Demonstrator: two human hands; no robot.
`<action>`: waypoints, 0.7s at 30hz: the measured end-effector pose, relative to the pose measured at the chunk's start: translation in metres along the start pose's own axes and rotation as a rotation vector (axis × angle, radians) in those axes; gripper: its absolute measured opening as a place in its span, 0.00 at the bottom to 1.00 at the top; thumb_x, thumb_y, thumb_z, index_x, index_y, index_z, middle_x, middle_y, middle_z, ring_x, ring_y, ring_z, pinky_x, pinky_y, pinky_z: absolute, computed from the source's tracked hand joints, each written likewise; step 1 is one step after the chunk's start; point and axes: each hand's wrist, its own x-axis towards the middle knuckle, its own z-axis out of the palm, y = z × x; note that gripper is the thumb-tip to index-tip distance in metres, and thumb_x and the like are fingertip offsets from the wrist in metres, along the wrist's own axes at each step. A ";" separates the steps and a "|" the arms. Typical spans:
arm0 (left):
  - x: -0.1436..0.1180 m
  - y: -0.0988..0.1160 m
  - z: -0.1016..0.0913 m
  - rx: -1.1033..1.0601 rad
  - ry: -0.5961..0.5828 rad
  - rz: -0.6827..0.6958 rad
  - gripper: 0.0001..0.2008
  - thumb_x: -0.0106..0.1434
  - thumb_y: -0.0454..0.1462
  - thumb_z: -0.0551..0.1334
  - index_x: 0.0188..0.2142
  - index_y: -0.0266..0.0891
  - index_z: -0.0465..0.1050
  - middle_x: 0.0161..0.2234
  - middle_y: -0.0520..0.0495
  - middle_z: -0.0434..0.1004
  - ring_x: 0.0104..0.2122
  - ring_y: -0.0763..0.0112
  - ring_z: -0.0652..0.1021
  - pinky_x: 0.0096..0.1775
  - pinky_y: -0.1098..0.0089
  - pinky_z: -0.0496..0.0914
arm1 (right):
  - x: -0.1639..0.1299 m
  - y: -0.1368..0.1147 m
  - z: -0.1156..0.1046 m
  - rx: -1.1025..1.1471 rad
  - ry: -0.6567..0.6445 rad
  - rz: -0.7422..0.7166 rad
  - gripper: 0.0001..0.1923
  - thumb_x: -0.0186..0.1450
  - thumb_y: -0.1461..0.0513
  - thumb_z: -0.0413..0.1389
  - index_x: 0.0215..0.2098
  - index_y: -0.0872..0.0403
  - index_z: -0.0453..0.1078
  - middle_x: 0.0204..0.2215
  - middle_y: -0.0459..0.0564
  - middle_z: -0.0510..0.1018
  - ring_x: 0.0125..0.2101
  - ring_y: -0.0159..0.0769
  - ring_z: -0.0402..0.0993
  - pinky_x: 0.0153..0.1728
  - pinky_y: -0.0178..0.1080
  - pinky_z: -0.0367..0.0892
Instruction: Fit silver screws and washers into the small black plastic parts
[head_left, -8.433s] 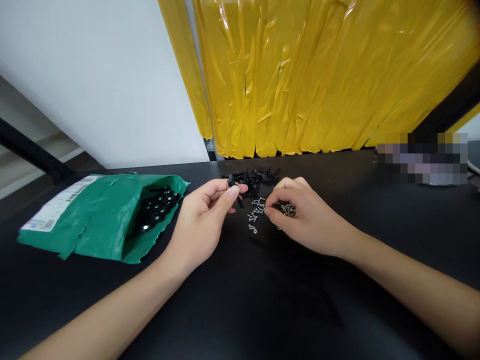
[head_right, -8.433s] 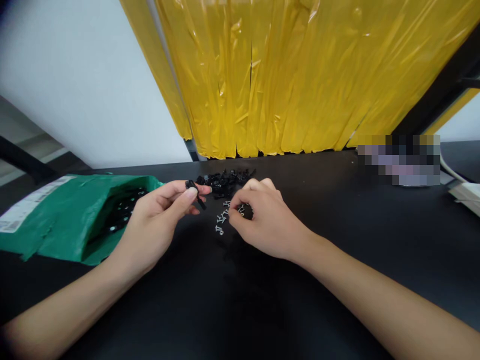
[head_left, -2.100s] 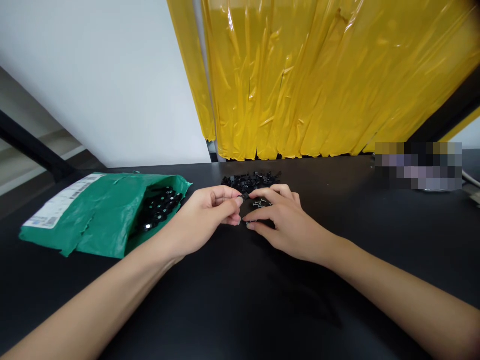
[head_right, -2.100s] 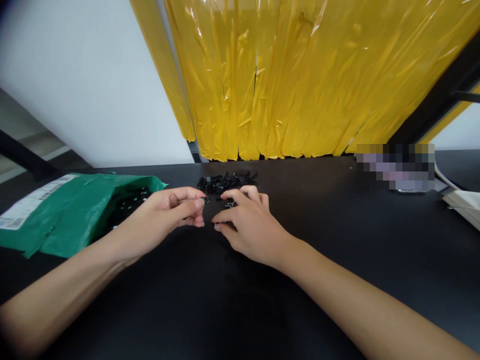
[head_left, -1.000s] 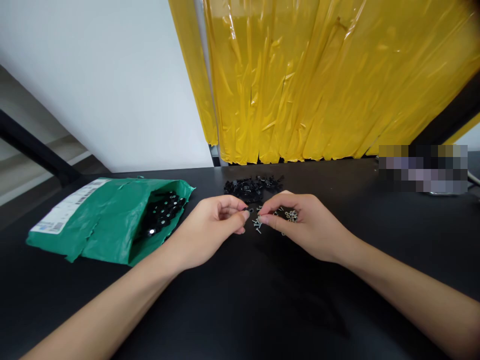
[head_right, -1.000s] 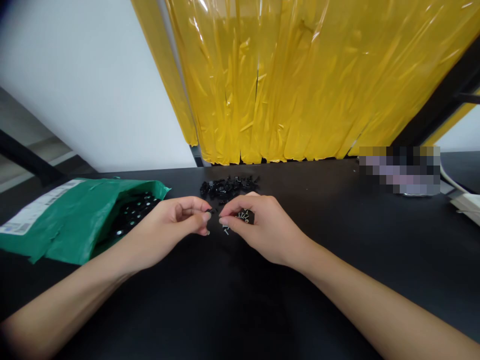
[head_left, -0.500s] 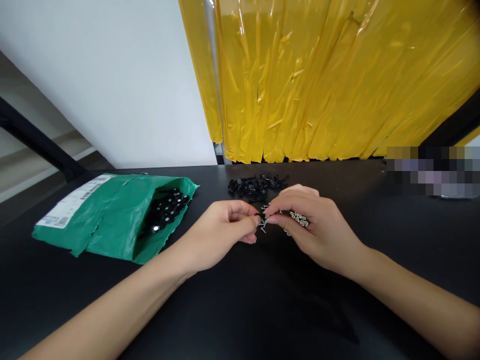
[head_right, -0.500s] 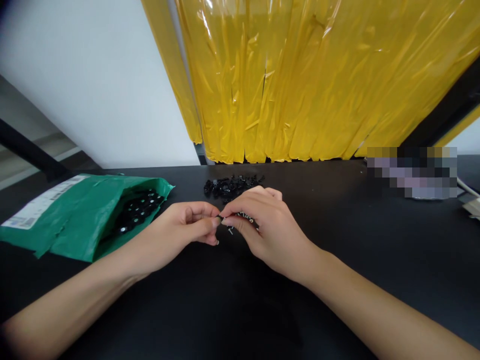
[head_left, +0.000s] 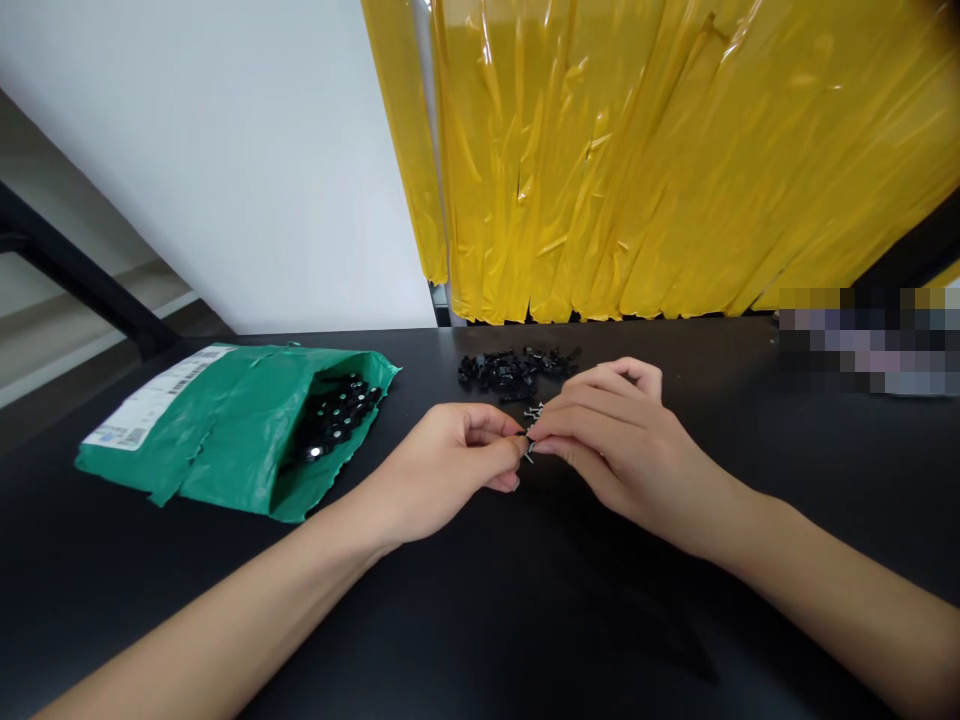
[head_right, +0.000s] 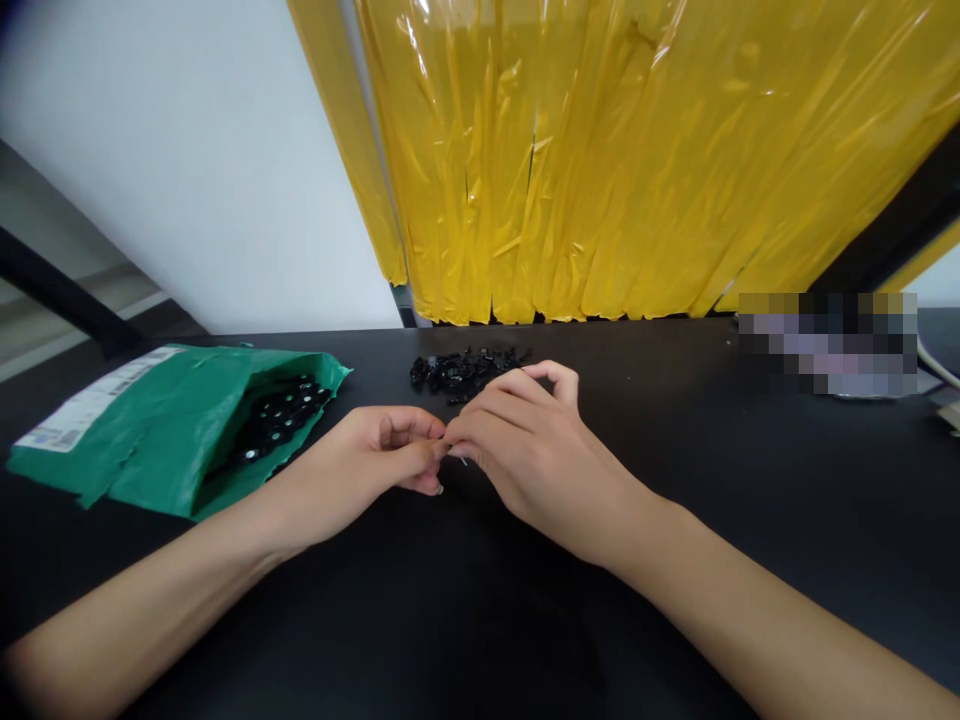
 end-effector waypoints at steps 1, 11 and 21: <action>0.000 0.000 0.000 -0.004 -0.002 -0.002 0.05 0.64 0.35 0.66 0.36 0.34 0.77 0.29 0.55 0.75 0.31 0.76 0.78 0.42 0.71 0.77 | -0.001 0.000 0.000 -0.004 -0.002 0.000 0.04 0.74 0.66 0.57 0.42 0.51 0.73 0.38 0.41 0.82 0.44 0.34 0.76 0.55 0.49 0.55; 0.000 -0.001 0.000 0.021 -0.043 -0.014 0.05 0.65 0.34 0.65 0.37 0.34 0.78 0.30 0.53 0.77 0.32 0.76 0.79 0.43 0.71 0.77 | -0.002 0.004 0.000 -0.037 -0.057 -0.003 0.01 0.73 0.63 0.60 0.41 0.49 0.73 0.37 0.40 0.81 0.43 0.35 0.76 0.56 0.52 0.52; -0.002 0.001 -0.002 -0.007 -0.059 -0.008 0.06 0.66 0.36 0.66 0.38 0.35 0.80 0.28 0.54 0.78 0.31 0.77 0.79 0.42 0.73 0.78 | -0.006 0.010 -0.001 0.083 -0.044 -0.039 0.08 0.73 0.64 0.59 0.50 0.48 0.75 0.46 0.44 0.82 0.46 0.34 0.77 0.53 0.48 0.59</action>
